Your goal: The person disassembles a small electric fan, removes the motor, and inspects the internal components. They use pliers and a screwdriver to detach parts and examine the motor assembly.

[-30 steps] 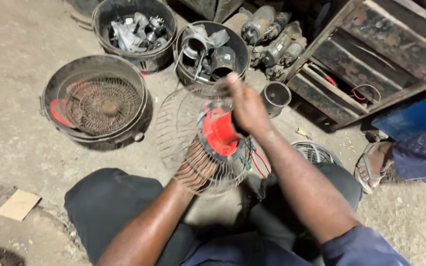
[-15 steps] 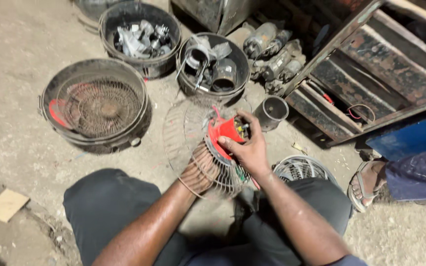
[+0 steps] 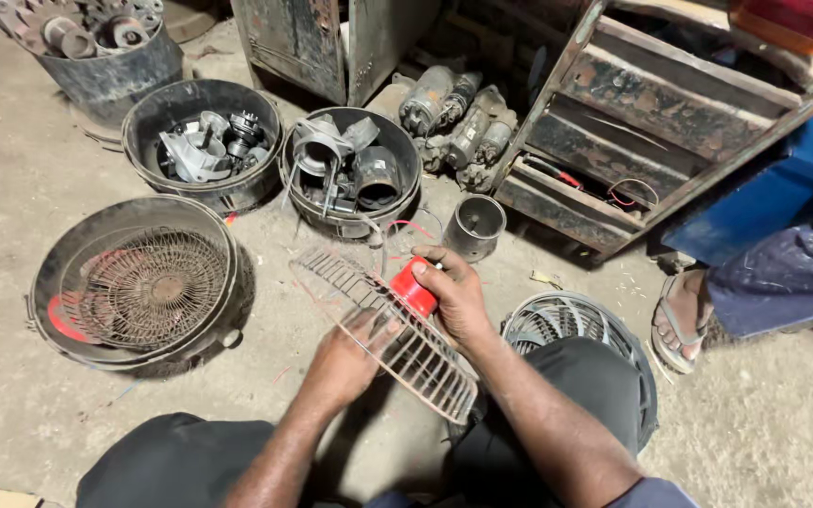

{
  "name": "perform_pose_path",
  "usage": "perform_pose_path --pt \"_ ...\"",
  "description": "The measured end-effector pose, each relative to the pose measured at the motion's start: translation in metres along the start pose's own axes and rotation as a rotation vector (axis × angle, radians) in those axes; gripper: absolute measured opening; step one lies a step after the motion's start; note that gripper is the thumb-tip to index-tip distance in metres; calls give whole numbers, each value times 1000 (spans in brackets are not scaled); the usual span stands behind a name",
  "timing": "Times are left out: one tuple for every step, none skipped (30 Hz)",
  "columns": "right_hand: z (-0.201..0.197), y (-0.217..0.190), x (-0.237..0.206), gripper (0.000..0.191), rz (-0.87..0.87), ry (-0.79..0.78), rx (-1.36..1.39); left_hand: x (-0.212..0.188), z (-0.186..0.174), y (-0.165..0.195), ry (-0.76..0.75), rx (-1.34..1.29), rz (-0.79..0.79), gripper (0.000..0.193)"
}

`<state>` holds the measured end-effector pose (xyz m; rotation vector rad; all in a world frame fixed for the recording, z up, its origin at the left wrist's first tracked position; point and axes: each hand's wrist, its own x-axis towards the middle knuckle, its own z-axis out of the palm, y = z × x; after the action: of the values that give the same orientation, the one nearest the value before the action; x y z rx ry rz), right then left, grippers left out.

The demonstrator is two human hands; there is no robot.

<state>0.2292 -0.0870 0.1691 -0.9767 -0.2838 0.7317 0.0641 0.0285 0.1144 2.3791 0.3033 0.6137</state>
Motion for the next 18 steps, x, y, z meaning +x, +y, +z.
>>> perform_pose_path --pt "1 -3 1 36 -3 -22 -34 5 -7 11 -23 -11 -22 33" --pt "0 -6 1 36 -4 -40 -64 8 -14 22 -51 -21 -46 33" --pt "1 -7 1 36 -5 -56 -89 10 -22 30 -84 -29 -69 33" --pt "1 -10 1 36 -40 -64 -162 12 -28 37 -76 -93 -105 36" --pt "1 -13 2 36 -76 -69 -240 14 -31 44 -67 -162 -141 38" --pt "2 -16 2 37 -105 -73 -320 15 -33 50 -60 -233 -182 40" --pt "3 -19 1 36 -29 -33 -225 14 -34 56 -94 -181 -244 43" --pt "4 -24 1 34 50 9 -131 14 -35 62 -130 -131 -309 46" --pt "8 -28 -1 33 121 39 -35 13 -35 67 -154 -74 -370 51" --pt "12 -33 -1 31 116 37 -59 13 -35 73 -120 -111 -371 51" --pt "16 -39 0 29 109 34 -85 15 -35 77 -84 -150 -371 52" --pt "21 -44 -2 28 106 33 -107 16 -36 81 -52 -186 -374 52" --pt "27 -48 -4 28 141 16 -71 17 -37 85 -55 -153 -403 53" --pt "31 -54 -7 28 173 -2 -38 19 -38 88 -55 -124 -430 54" --pt "36 -59 -10 29 204 -19 -4 21 -39 90 -56 -93 -455 55" --pt "39 -63 -12 30 218 -5 -23 22 -41 92 -66 -107 -465 55" --pt "42 -66 -14 31 234 11 -42 23 -43 94 -79 -123 -478 55" --pt "44 -69 -14 32 254 27 -58 21 -46 95 -94 -135 -493 55"
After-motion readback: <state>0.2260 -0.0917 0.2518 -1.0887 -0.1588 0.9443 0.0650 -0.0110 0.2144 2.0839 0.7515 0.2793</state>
